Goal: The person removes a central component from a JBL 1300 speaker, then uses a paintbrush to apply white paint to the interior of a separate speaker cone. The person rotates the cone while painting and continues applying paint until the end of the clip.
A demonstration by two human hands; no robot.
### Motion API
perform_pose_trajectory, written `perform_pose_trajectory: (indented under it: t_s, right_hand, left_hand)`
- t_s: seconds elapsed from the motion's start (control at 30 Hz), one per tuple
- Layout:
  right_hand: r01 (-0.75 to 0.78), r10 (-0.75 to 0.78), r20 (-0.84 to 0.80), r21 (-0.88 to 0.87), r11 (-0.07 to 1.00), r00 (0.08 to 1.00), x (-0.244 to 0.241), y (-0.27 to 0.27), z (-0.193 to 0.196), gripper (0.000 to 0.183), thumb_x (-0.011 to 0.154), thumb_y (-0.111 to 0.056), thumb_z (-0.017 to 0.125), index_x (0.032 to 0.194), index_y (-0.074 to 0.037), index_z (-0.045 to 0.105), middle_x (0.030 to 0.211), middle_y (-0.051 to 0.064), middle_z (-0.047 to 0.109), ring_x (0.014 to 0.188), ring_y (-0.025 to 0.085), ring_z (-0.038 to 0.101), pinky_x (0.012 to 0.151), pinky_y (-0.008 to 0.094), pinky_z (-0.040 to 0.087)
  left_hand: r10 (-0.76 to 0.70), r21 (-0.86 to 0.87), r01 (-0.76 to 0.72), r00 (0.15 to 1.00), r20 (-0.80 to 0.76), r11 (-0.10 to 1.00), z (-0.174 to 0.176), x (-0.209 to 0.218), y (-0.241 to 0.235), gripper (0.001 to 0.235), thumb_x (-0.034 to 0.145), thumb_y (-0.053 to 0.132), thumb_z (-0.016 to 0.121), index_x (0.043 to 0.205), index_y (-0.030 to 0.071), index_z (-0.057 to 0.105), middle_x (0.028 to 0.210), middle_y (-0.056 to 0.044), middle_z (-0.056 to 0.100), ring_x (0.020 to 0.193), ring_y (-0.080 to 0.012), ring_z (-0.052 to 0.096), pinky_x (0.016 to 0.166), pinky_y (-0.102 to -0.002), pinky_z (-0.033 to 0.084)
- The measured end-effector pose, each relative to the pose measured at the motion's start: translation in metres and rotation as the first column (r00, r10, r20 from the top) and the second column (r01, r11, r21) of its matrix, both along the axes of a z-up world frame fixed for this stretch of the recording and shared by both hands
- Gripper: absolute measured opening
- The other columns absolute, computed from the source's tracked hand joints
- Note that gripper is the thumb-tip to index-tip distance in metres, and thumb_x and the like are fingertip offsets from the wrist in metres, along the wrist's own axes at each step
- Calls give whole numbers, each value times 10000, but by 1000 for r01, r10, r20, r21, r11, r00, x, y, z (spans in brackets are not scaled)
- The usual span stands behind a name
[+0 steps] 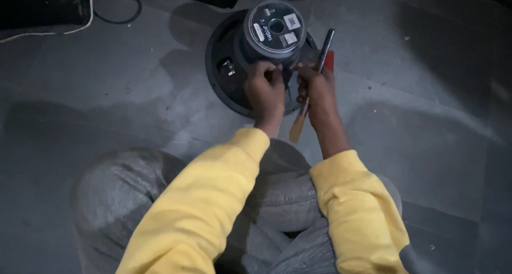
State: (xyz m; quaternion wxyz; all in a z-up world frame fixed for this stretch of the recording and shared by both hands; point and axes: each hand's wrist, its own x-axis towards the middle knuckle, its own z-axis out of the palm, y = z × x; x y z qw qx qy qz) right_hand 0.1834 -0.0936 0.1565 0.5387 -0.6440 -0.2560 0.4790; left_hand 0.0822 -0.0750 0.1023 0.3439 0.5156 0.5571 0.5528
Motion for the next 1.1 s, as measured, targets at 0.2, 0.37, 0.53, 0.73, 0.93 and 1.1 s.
perform_pose_trajectory:
  t_s: [0.2,0.37,0.53,0.73,0.93,1.1]
  right_hand:
    - [-6,77,-330,211,977,941,12,-7,21,150,1008,-204,664,968,-73,603,707,-2,524,525,88,444,469,250,346]
    - [0,125,-363,324,946,923,18,-9,30,190,970,-174,663,1043,1,656,725,-2,566,520,67,452,464,237,367]
    - [-17,170,-341,408,913,924,18,-16,33,182,980,-125,686,1079,28,671,752,14,596,536,57,473,482,224,402]
    - [-31,198,-349,430,902,916,22,-18,35,179,962,-100,696,1090,24,688,752,20,615,520,55,493,479,224,431]
    - [-194,321,-242,433,880,916,36,-23,23,197,942,-154,729,1070,-12,679,774,62,670,503,69,507,462,210,411]
    - [-298,299,6,114,948,954,55,-13,12,286,910,-164,777,1123,-5,671,815,31,660,596,112,528,526,249,430]
  left_hand:
    - [-309,39,314,892,331,949,24,11,3,122,951,158,747,971,50,695,979,-58,736,936,-138,715,874,-304,572]
    - [-374,99,423,639,672,900,36,16,15,128,920,105,805,980,13,739,916,-26,717,834,-103,633,763,-268,507]
    - [-379,34,514,584,718,857,52,6,10,158,872,141,815,978,49,742,938,-28,758,878,-102,692,826,-243,545]
    - [-458,47,560,623,634,827,68,-5,13,242,819,243,848,939,63,740,920,-44,759,885,-130,715,852,-290,574]
    - [-544,-52,743,535,647,668,60,-16,22,265,788,274,887,864,87,717,824,-33,712,782,-120,677,746,-272,531]
    - [-653,-483,704,692,306,521,46,-32,37,349,737,363,898,782,65,723,691,-56,677,599,-188,611,587,-367,464]
